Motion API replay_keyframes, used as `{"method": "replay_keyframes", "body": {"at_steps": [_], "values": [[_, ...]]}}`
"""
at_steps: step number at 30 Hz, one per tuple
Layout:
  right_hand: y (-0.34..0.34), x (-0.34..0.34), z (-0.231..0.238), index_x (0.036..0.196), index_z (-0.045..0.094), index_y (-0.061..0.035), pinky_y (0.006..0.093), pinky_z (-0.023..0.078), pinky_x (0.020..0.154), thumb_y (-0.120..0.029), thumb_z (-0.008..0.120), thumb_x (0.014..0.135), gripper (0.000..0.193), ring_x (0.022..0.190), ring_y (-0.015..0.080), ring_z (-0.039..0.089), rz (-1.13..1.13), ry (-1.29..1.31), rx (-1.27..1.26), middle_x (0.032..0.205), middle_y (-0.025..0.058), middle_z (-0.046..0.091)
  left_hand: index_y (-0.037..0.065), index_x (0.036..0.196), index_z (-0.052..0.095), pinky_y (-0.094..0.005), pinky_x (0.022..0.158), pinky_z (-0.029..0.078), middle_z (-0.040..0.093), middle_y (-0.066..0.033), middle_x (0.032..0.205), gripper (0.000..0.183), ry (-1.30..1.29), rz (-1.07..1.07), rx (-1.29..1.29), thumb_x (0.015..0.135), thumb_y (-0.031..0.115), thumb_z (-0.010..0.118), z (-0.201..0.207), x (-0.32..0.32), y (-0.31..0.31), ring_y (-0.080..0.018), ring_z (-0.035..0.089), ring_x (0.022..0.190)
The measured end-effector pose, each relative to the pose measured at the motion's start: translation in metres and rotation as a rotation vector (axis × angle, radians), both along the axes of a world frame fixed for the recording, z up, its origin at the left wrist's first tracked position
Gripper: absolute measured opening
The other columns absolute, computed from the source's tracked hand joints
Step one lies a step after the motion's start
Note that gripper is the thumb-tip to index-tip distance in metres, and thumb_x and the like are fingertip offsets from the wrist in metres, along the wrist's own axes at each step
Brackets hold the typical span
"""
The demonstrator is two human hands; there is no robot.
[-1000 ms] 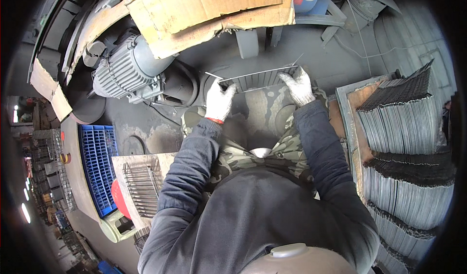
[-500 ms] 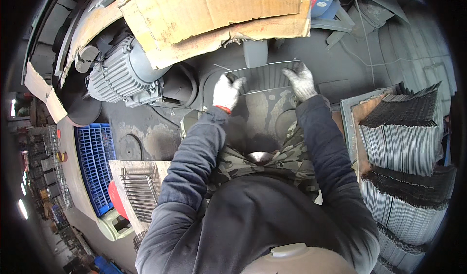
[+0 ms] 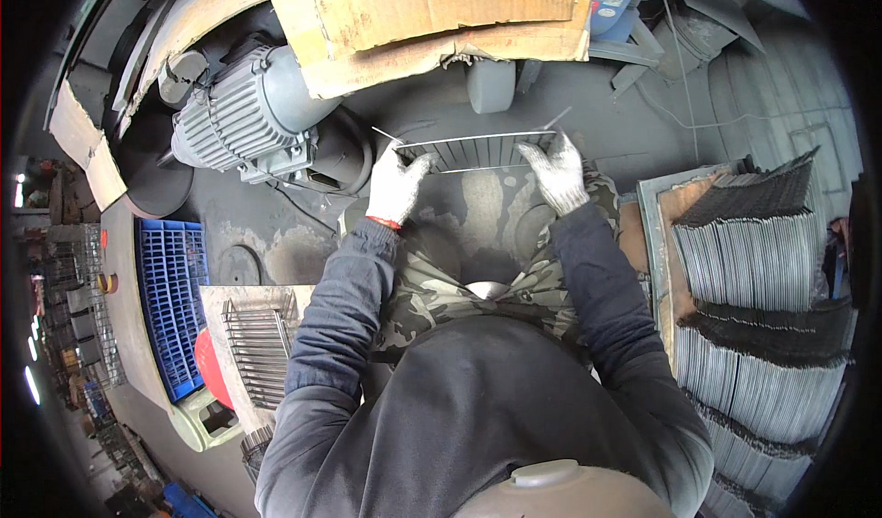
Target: Inspecting and organizing metal wire grates at an industrial workbench.
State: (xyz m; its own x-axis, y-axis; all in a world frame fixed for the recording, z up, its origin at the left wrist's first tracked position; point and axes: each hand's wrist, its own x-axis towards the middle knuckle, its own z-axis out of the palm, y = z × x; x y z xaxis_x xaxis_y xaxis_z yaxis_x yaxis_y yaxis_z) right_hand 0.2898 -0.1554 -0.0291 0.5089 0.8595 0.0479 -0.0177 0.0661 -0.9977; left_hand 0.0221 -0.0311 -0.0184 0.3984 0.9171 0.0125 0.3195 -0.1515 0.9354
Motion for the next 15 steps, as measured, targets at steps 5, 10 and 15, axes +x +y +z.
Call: {"method": "replay_keyframes", "body": {"at_steps": [5,10,15], "values": [[-0.061,-0.004,0.034,0.118,0.066,-0.0005,0.0298,0.057,0.090,-0.002,0.082,0.092,0.031,0.100,0.0152,0.068,-0.144,-0.072,0.000,0.108,0.0064,0.073,0.000,0.105,0.070,-0.0289,0.076,0.053,0.073,-0.0064,0.089,0.019,-0.162,-0.050,-0.007,0.094,0.010,0.081,0.031,0.007,-0.043,-0.0121,0.065,0.082],[-0.098,-0.015,0.060,0.119,0.066,-0.0006,0.0346,0.058,0.098,0.008,0.080,0.090,0.034,0.106,0.0179,0.069,-0.237,-0.121,0.125,0.115,0.0095,0.072,-0.001,0.108,0.071,-0.0295,0.081,0.055,0.073,-0.0084,0.097,0.021,-0.271,-0.054,0.069,0.092,0.007,0.082,0.060,0.008,-0.069,-0.0137,0.066,0.089],[-0.106,-0.016,0.072,0.121,0.065,-0.0007,0.0346,0.058,0.099,0.009,0.077,0.091,0.034,0.108,0.0199,0.069,-0.209,-0.086,0.163,0.118,0.0106,0.071,-0.001,0.110,0.071,-0.0283,0.084,0.055,0.074,-0.0083,0.100,0.020,-0.302,-0.049,0.129,0.093,0.003,0.080,0.072,0.003,-0.079,-0.0134,0.067,0.092]]}}
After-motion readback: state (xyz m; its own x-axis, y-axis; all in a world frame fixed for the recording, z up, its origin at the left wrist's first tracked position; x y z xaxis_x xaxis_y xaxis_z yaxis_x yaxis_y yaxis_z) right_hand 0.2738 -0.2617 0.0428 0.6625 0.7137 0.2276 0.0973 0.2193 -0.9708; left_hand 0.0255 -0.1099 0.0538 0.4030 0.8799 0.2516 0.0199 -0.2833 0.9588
